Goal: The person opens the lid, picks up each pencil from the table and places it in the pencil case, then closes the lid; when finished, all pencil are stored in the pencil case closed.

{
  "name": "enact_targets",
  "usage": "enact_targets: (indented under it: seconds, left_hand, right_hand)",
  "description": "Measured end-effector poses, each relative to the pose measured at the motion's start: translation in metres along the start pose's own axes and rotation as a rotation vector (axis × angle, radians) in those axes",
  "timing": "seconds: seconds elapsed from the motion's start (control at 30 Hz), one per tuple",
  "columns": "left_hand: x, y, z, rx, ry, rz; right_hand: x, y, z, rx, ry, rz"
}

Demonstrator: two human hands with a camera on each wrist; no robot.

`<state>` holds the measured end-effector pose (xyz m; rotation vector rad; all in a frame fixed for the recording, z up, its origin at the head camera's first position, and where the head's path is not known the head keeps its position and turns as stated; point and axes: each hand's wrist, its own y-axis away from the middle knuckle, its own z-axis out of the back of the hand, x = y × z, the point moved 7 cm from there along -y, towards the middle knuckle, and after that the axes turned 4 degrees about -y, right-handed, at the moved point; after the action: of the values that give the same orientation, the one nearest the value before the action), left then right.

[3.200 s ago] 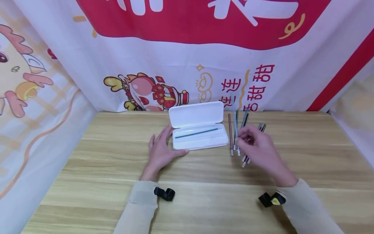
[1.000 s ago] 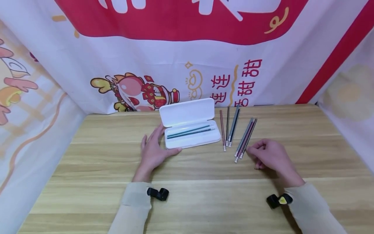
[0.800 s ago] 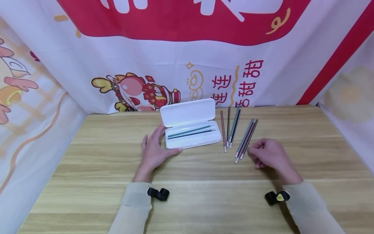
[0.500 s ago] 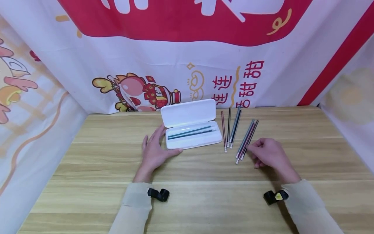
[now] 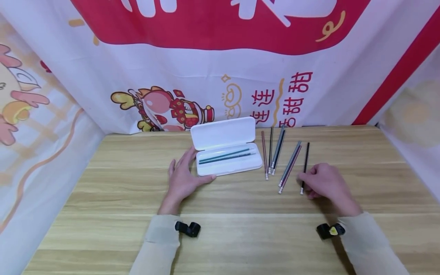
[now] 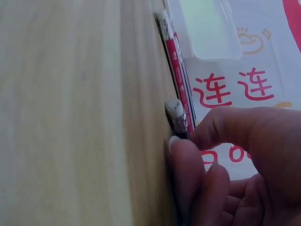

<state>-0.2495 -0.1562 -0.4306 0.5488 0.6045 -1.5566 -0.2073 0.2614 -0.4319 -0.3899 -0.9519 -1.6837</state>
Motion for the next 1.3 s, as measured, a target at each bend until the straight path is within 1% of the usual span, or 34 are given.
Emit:
enact_targets:
  seconds: [0.1,0.2,0.27,0.4,0.57,0.73,0.9,1.03,1.13,1.3]
  left_hand:
    - [0.0,0.001,-0.001,-0.001,0.005,0.003]
    - [0.0,0.002,-0.001,-0.002,0.006,0.008]
    - [0.001,0.003,-0.001,-0.001,0.005,0.01]
    - [0.001,0.003,-0.002,0.002,0.005,0.012]
    - [0.0,0.003,0.0,0.0,0.009,0.012]
    - [0.001,0.003,0.001,-0.006,0.016,0.013]
    - [0.002,0.003,0.0,-0.004,0.015,0.015]
    - [0.002,0.002,0.001,-0.007,0.004,0.015]
    - [0.001,0.0,0.001,-0.008,-0.002,0.01]
    - [0.001,-0.002,0.001,-0.014,0.003,0.0]
  right_hand:
    - [-0.001,0.001,0.004,-0.001,0.048,0.001]
    - [-0.002,0.001,0.007,-0.012,0.056,0.006]
    - [-0.001,0.001,0.01,-0.023,0.035,0.019]
    - [0.007,0.006,0.02,-0.053,-0.071,0.079]
    - [0.025,0.017,0.031,-0.132,-0.167,0.166]
    - [0.039,0.026,0.034,-0.181,-0.183,0.225]
    - [0.048,0.032,0.032,-0.209,-0.162,0.28]
    - [0.053,0.035,0.026,-0.197,-0.162,0.296]
    - [0.058,0.036,0.019,-0.163,-0.169,0.322]
    - [0.063,0.034,0.0,-0.106,-0.127,0.383]
